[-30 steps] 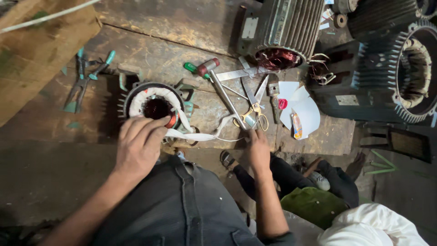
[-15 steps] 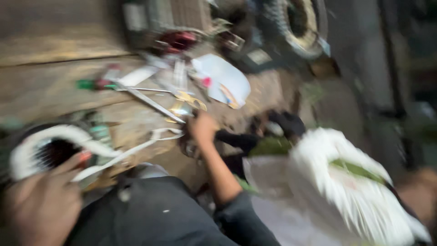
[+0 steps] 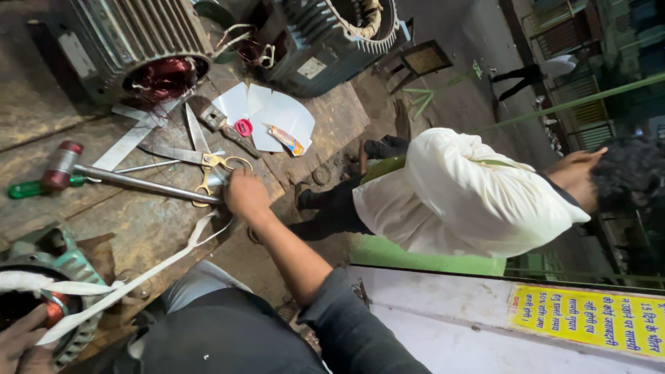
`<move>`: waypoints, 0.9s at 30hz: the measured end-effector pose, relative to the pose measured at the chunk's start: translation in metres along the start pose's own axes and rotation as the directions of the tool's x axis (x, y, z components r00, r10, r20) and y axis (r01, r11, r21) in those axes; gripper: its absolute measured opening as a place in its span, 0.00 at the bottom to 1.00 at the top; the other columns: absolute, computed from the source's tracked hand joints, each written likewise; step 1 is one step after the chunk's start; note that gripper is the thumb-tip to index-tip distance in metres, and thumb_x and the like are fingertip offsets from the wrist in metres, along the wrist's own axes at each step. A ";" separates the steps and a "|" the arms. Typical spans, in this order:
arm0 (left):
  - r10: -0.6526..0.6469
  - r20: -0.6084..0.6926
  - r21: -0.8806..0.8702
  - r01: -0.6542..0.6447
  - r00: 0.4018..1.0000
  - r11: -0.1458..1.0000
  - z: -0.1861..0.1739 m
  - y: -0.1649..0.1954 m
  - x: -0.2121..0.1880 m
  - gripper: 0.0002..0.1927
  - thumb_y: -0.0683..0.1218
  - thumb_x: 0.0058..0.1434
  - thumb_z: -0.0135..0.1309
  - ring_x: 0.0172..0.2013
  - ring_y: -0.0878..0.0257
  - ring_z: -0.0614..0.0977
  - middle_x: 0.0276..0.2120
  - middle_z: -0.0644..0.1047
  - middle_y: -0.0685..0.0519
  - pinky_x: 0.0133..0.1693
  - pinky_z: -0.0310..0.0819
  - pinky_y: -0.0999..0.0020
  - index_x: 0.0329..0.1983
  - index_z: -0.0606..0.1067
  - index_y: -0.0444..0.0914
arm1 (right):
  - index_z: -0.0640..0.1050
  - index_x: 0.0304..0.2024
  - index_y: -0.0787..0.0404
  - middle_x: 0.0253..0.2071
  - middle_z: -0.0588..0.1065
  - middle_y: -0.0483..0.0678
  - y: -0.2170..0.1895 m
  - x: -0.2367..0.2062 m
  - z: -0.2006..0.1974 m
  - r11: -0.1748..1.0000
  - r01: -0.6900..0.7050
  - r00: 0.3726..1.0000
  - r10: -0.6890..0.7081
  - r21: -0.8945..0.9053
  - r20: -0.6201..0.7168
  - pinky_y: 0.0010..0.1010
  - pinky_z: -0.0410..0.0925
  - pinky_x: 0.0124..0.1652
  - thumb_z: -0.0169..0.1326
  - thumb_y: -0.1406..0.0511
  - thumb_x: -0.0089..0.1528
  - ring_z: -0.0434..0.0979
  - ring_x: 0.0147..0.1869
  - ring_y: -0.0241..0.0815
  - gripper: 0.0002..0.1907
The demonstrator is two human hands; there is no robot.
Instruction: The person fits white insulating paper liners into the slots of an electric motor stator, taps them into place with a hammer, and trims the paper with scissors. They then press copper wire coils into the stator slots, work them with a green-handled tool, and begin fitting a green insulating band around the coils.
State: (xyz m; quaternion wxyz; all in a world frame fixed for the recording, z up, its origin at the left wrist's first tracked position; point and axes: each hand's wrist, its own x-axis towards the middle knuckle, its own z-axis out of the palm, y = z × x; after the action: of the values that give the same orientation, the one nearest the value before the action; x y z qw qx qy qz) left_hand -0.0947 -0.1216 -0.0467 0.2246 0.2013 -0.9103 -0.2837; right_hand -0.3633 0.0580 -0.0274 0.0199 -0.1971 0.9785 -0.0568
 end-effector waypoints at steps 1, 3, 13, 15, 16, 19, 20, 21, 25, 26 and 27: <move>-0.004 0.005 0.007 0.004 1.000 1.000 -0.003 -0.002 0.001 0.10 0.36 0.53 0.57 0.45 0.51 0.80 0.52 0.80 0.53 0.50 0.73 0.52 0.39 0.79 0.38 | 0.74 0.46 0.68 0.44 0.77 0.64 0.000 -0.002 0.000 0.999 0.038 0.998 -0.040 -0.032 -0.051 0.49 0.72 0.46 0.55 0.66 0.59 0.79 0.47 0.63 0.15; -0.009 0.011 0.007 0.009 1.000 1.000 -0.007 -0.002 0.003 0.10 0.36 0.53 0.57 0.46 0.50 0.80 0.52 0.80 0.53 0.50 0.73 0.52 0.39 0.79 0.38 | 0.73 0.47 0.67 0.44 0.77 0.63 0.000 -0.007 -0.009 0.983 0.036 0.996 -0.021 0.182 -0.084 0.50 0.71 0.46 0.57 0.67 0.60 0.78 0.48 0.63 0.15; -0.119 -0.112 -0.096 0.109 0.987 0.989 -0.051 0.003 -0.017 0.10 0.38 0.53 0.57 0.49 0.43 0.79 0.50 0.78 0.46 0.51 0.73 0.49 0.39 0.80 0.39 | 0.79 0.51 0.57 0.45 0.71 0.52 -0.122 -0.080 -0.094 0.607 0.664 0.701 -0.709 0.438 -0.080 0.40 0.70 0.44 0.60 0.75 0.49 0.75 0.47 0.54 0.25; -0.225 -0.087 -0.198 0.204 0.970 0.959 -0.054 0.002 -0.020 0.11 0.41 0.57 0.59 0.49 0.45 0.77 0.51 0.77 0.47 0.50 0.70 0.52 0.43 0.81 0.39 | 0.81 0.48 0.57 0.42 0.71 0.51 -0.142 -0.082 -0.091 0.596 0.707 0.673 -0.733 0.381 -0.101 0.39 0.70 0.43 0.60 0.76 0.48 0.74 0.46 0.53 0.24; -0.252 -0.085 -0.260 0.223 0.964 0.939 -0.057 0.001 -0.022 0.13 0.41 0.58 0.59 0.49 0.46 0.76 0.52 0.76 0.46 0.50 0.69 0.53 0.46 0.81 0.38 | 0.81 0.47 0.57 0.41 0.71 0.50 -0.148 -0.084 -0.089 0.588 0.722 0.661 -0.743 0.365 -0.110 0.39 0.70 0.44 0.59 0.76 0.48 0.75 0.46 0.51 0.24; -0.163 -0.147 -0.203 0.132 0.976 0.970 -0.067 -0.005 -0.026 0.13 0.41 0.55 0.56 0.50 0.49 0.75 0.56 0.76 0.47 0.49 0.68 0.55 0.43 0.81 0.42 | 0.83 0.46 0.54 0.40 0.72 0.48 -0.160 -0.086 -0.077 0.624 0.716 0.671 -0.739 0.312 -0.064 0.37 0.69 0.39 0.61 0.76 0.52 0.75 0.41 0.47 0.21; -0.166 -0.139 -0.217 0.134 0.976 0.967 -0.069 -0.006 -0.026 0.13 0.41 0.54 0.56 0.49 0.50 0.75 0.56 0.76 0.48 0.49 0.68 0.56 0.44 0.81 0.41 | 0.84 0.46 0.53 0.38 0.72 0.48 -0.162 -0.086 -0.072 0.626 0.713 0.667 -0.745 0.317 -0.028 0.36 0.69 0.37 0.61 0.76 0.52 0.75 0.39 0.46 0.21; -0.171 -0.125 -0.234 0.139 0.977 0.962 -0.071 -0.008 -0.027 0.14 0.41 0.54 0.55 0.48 0.51 0.75 0.55 0.76 0.49 0.49 0.69 0.56 0.44 0.80 0.41 | 0.84 0.47 0.52 0.37 0.71 0.48 -0.163 -0.086 -0.068 0.632 0.705 0.664 -0.747 0.321 0.013 0.35 0.69 0.36 0.61 0.76 0.52 0.75 0.37 0.44 0.22; -0.199 -0.122 -0.223 0.169 0.972 0.960 -0.066 -0.011 -0.029 0.13 0.41 0.55 0.55 0.46 0.53 0.74 0.46 0.76 0.53 0.50 0.69 0.59 0.44 0.79 0.40 | 0.85 0.48 0.50 0.36 0.71 0.47 -0.173 -0.091 -0.048 0.529 0.793 0.550 -0.835 0.303 0.019 0.32 0.69 0.34 0.62 0.76 0.50 0.74 0.34 0.41 0.25; -0.212 -0.125 -0.227 0.180 0.969 0.957 -0.063 -0.011 -0.030 0.12 0.41 0.55 0.55 0.46 0.53 0.75 0.45 0.75 0.53 0.50 0.70 0.59 0.43 0.78 0.40 | 0.85 0.48 0.52 0.37 0.72 0.46 -0.175 -0.093 -0.045 0.502 0.822 0.529 -0.848 0.268 -0.037 0.33 0.69 0.35 0.64 0.75 0.52 0.75 0.36 0.42 0.23; -0.228 -0.127 -0.230 0.195 0.965 0.953 -0.059 -0.011 -0.031 0.11 0.41 0.56 0.55 0.46 0.54 0.75 0.43 0.75 0.53 0.51 0.70 0.59 0.43 0.77 0.40 | 0.84 0.48 0.53 0.39 0.73 0.45 -0.176 -0.094 -0.044 0.473 0.850 0.503 -0.859 0.234 -0.091 0.33 0.69 0.36 0.66 0.74 0.53 0.76 0.38 0.42 0.21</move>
State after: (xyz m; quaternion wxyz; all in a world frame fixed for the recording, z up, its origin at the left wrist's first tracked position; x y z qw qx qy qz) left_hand -0.0357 -0.1403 -0.0190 0.2820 0.2933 -0.8275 -0.3870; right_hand -0.2114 -0.0622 0.0389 0.0323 -0.6550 0.7339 -0.1772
